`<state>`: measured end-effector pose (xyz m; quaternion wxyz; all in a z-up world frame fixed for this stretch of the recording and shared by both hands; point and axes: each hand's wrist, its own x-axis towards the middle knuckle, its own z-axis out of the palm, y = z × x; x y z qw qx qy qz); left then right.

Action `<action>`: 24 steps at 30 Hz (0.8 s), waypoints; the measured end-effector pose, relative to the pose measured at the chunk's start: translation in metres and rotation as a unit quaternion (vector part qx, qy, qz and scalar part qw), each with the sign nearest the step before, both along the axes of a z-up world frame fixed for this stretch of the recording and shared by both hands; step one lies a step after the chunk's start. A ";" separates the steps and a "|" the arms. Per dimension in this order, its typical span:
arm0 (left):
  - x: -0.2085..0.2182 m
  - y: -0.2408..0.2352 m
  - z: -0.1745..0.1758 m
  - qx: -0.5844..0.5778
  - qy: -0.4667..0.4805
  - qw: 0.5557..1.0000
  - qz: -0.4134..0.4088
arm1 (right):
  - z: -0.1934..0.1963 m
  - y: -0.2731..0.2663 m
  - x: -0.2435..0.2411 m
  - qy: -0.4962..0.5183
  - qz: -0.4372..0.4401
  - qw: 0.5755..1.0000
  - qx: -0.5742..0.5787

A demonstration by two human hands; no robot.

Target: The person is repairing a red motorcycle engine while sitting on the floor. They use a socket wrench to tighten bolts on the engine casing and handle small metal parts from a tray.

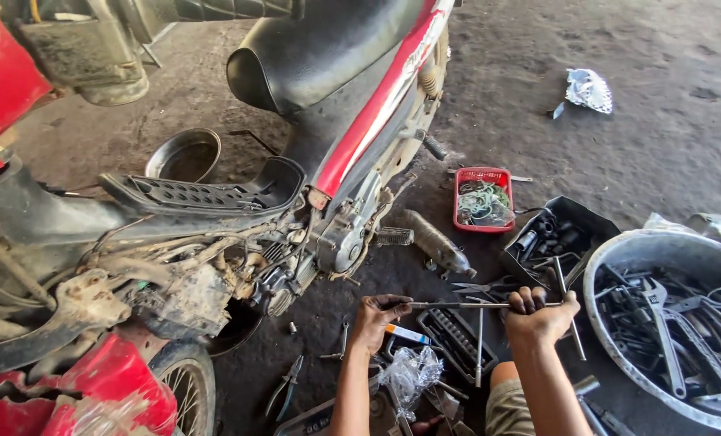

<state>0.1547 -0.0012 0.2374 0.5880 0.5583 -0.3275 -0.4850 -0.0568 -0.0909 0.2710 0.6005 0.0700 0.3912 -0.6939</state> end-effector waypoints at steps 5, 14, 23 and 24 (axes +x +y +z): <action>-0.003 0.001 -0.016 -0.064 0.047 0.997 0.019 | -0.021 -0.005 -0.001 0.032 -0.031 0.999 -0.006; -0.009 -0.019 -0.022 -0.070 0.211 0.956 0.193 | -0.038 0.045 -0.021 0.700 0.065 0.661 -0.263; 0.009 -0.032 -0.009 0.001 0.178 0.978 0.106 | -0.066 0.054 -0.040 0.573 0.434 0.693 -0.062; 0.010 -0.038 -0.013 0.003 0.178 0.978 0.106 | -0.075 0.055 -0.038 0.572 0.435 0.693 -0.061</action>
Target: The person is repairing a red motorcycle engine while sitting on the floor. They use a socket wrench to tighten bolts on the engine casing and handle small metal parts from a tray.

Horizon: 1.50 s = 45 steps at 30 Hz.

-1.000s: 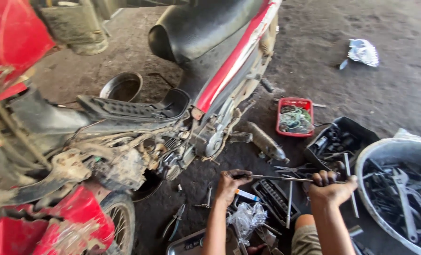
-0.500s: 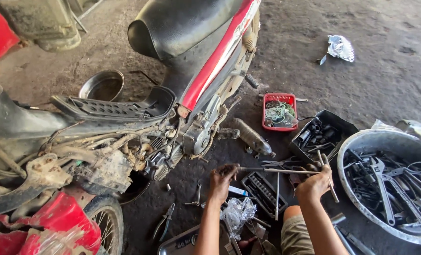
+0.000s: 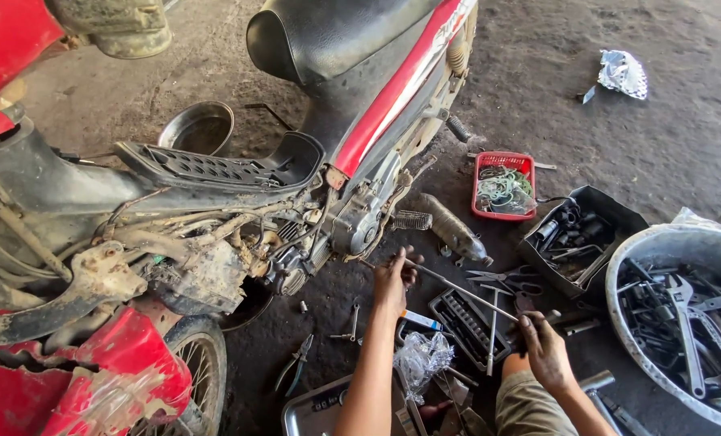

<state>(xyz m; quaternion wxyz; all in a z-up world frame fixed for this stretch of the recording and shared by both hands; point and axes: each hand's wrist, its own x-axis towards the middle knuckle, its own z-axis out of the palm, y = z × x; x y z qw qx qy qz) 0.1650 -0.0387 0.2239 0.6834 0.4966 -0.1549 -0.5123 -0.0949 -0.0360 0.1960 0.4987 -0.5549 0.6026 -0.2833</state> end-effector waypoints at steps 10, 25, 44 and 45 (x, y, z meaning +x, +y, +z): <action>0.015 -0.025 -0.025 0.029 0.118 0.984 0.128 | -0.009 -0.006 0.018 0.040 0.200 0.902 -0.381; 0.016 -0.025 -0.019 -0.022 0.157 0.979 0.128 | -0.038 -0.033 0.014 0.235 0.322 0.721 -0.567; -0.091 -0.008 -0.036 -0.059 0.148 0.986 -0.040 | -0.011 -0.023 0.042 0.135 -0.028 0.937 -0.322; -0.088 -0.010 -0.035 -0.059 0.148 0.986 -0.041 | -0.002 -0.020 0.046 0.135 -0.029 0.937 -0.322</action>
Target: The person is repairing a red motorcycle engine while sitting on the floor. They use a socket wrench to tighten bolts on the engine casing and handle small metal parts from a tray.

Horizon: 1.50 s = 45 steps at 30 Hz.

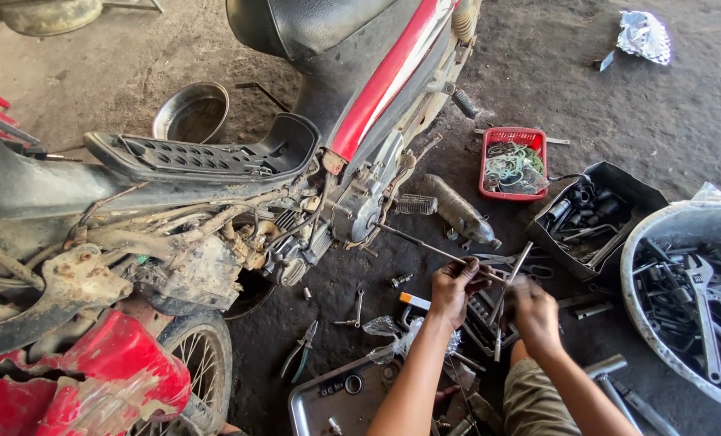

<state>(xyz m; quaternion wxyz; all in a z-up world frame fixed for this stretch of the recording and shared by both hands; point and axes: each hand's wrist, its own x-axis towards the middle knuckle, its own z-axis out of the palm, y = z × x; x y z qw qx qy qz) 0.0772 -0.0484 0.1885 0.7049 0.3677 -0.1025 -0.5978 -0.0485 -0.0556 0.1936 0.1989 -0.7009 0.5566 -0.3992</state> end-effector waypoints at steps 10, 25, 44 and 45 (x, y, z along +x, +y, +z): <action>0.009 0.005 0.010 0.006 0.001 1.000 -0.017 | 0.006 -0.001 -0.028 0.149 0.174 0.955 -0.188; 0.018 0.006 0.000 0.037 -0.018 0.999 0.002 | 0.008 -0.002 -0.007 0.093 0.148 0.984 0.042; 0.022 0.009 0.012 0.016 -0.006 0.998 0.054 | -0.010 0.010 -0.016 0.047 0.163 0.982 -0.084; 0.022 0.009 0.011 0.017 -0.005 0.998 0.053 | -0.018 0.008 -0.015 0.049 0.162 0.982 -0.083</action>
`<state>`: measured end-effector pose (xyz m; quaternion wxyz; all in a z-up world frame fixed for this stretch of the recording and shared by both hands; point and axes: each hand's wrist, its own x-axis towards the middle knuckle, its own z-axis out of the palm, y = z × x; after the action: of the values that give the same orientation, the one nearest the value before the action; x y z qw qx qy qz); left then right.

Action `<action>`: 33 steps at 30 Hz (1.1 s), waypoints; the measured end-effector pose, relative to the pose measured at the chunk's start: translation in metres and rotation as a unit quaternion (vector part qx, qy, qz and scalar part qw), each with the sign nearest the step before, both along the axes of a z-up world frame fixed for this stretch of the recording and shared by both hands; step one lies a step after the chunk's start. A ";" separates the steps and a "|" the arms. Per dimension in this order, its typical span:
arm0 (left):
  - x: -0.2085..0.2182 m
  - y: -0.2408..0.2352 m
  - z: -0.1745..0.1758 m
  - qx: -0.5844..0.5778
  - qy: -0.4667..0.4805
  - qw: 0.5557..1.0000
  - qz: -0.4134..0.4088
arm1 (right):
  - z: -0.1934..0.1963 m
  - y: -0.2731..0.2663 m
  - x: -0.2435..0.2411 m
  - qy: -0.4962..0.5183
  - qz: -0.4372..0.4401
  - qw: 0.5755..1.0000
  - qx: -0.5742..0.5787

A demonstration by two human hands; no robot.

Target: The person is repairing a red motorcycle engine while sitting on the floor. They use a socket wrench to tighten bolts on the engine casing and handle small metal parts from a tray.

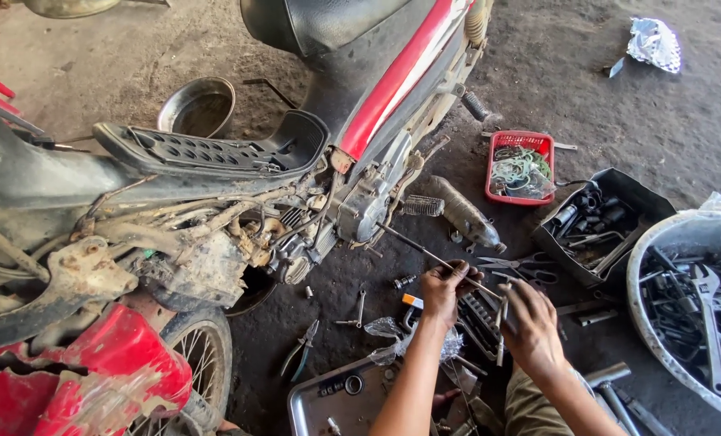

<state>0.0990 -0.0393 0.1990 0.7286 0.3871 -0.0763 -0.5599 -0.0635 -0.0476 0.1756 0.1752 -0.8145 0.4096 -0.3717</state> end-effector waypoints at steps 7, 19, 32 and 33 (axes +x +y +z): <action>0.004 0.004 0.002 0.007 -0.019 1.000 0.007 | -0.003 0.001 0.017 -0.214 -0.231 0.817 0.483; 0.002 -0.003 -0.008 0.038 -0.017 0.999 0.004 | 0.029 -0.010 0.012 0.009 -0.116 0.939 0.323; -0.062 0.026 -0.049 0.072 -0.358 0.912 -0.188 | -0.062 -0.057 0.045 -0.222 -0.050 0.865 0.448; -0.062 0.024 -0.026 0.074 -0.359 0.911 -0.188 | -0.058 -0.057 0.045 -0.223 -0.050 0.863 0.450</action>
<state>0.0373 -0.0156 0.1734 0.5026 0.5931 -0.3626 -0.5140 -0.0184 -0.1043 0.1179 0.5903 -0.5212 0.5225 -0.3268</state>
